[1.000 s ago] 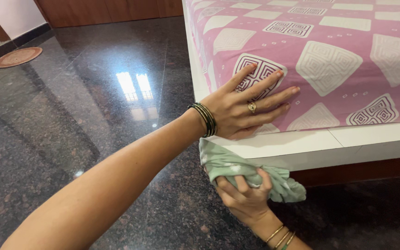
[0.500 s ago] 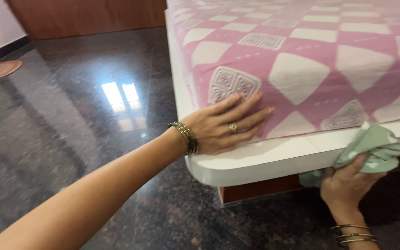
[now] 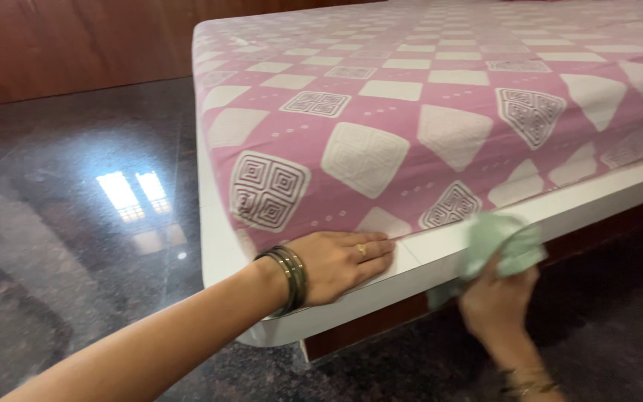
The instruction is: The person wipes the side and edge of a mattress with a light green cloth. They smooth the fitted sheet over the mattress edge while continuing to wipe the white side panel along the length of the bed.
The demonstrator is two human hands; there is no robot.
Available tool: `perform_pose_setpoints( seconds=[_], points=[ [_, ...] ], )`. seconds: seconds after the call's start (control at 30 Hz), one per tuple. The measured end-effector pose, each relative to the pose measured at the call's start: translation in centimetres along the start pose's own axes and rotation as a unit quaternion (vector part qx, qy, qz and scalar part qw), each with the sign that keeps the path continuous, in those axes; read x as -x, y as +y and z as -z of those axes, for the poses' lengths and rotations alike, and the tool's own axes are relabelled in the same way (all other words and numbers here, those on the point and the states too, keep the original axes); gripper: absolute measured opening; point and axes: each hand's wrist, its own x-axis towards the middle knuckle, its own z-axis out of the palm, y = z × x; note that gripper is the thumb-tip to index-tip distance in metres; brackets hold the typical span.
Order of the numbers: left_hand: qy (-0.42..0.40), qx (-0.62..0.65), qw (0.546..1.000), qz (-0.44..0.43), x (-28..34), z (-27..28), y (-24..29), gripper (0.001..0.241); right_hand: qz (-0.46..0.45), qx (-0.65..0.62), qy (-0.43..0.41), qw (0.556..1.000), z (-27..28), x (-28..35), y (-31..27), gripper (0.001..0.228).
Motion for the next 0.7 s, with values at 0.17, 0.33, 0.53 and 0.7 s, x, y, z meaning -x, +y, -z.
perform_pose_setpoints(
  seconds=[0.17,0.33,0.53,0.7],
  points=[
    [-0.003,0.030,1.000,-0.005,-0.1,1.2,0.0,0.055,-0.232,-0.002,-0.113,0.966,-0.4,-4.3,11.7,0.114],
    [0.006,0.035,0.999,-0.006,-0.2,1.5,0.3,0.055,-0.346,-0.270,-0.063,0.896,-1.6,-5.9,16.6,0.114],
    [0.007,0.030,1.000,-0.006,-0.3,1.3,0.3,0.053,-0.221,-0.433,0.003,0.874,-2.7,-1.9,10.2,0.103],
    [0.006,0.034,0.999,-0.003,-0.3,1.5,0.3,0.053,-0.233,-0.417,-0.014,0.879,0.6,-0.3,0.8,0.089]
  ],
)
